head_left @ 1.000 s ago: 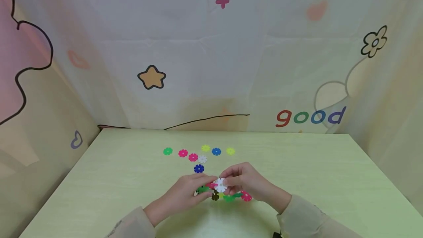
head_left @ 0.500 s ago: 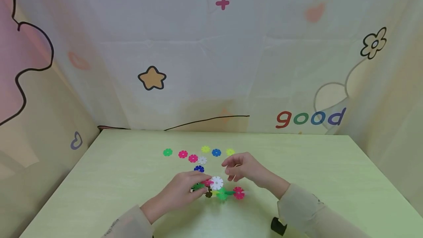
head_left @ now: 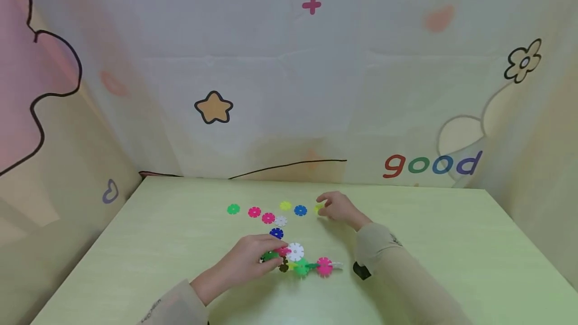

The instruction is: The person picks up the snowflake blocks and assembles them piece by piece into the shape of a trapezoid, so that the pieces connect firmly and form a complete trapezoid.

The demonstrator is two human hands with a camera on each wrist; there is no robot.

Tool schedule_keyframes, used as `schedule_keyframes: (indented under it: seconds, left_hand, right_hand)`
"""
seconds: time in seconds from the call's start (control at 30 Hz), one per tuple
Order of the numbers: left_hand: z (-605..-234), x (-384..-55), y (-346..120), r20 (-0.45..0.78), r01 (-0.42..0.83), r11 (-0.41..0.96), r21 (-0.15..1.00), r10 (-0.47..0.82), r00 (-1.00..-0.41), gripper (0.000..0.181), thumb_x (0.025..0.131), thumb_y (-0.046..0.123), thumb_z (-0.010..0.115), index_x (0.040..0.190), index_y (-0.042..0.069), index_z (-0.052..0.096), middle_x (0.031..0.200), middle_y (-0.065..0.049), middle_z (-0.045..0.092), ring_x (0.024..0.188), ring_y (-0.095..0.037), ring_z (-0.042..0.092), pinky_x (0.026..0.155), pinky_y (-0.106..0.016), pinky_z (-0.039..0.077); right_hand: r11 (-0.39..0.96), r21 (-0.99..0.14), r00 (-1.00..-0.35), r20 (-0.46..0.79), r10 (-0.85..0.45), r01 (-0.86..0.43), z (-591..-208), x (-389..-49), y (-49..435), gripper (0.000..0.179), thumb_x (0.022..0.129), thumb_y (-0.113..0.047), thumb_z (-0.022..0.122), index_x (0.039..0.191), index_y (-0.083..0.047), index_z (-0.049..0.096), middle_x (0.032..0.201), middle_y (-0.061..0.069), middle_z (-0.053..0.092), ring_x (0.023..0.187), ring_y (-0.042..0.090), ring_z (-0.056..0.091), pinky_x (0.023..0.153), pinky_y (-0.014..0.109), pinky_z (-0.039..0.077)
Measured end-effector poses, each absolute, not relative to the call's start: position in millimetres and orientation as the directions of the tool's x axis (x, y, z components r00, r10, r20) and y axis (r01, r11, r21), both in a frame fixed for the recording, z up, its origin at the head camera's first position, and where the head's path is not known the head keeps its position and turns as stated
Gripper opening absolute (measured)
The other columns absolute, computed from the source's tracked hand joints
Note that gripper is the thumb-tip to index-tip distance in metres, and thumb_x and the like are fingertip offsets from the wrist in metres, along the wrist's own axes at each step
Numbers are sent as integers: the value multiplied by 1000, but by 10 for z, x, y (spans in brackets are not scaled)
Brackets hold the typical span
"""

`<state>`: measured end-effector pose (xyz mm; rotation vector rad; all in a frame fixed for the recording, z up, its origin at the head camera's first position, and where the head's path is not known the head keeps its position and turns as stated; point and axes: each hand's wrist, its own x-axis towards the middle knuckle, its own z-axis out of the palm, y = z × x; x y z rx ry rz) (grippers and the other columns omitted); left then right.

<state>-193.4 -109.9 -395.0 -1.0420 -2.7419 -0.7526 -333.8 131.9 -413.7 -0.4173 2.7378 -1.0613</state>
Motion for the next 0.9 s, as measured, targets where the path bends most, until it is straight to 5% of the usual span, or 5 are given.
schedule_keyframes:
  seconds: [0.33, 0.9]
  left_hand:
    - [-3927, -1916, -1108, 275, 656, 626, 422, 601, -751, 27, 82, 20, 63, 108, 12, 63, 103, 2, 65, 94, -10, 60, 80, -22, 49]
    - [-3909, -1932, -1130, 249, 640, 642, 421, 597, -763, 29, 82, 20, 63, 109, 11, 62, 106, 0, 64, 99, -13, 59, 83, -28, 48]
  right_hand:
    - [806, -535, -949, -21, -313, -254, -4255, -3442, 1369, 27, 74, -9, 67, 100, -2, 64, 100, 12, 62, 84, 21, 53, 75, 34, 43]
    - [756, -610, -930, -81, -357, -237, -4198, -3223, 1449, 17, 72, 8, 61, 82, -4, 53, 73, 6, 49, 68, 17, 43, 57, 24, 37]
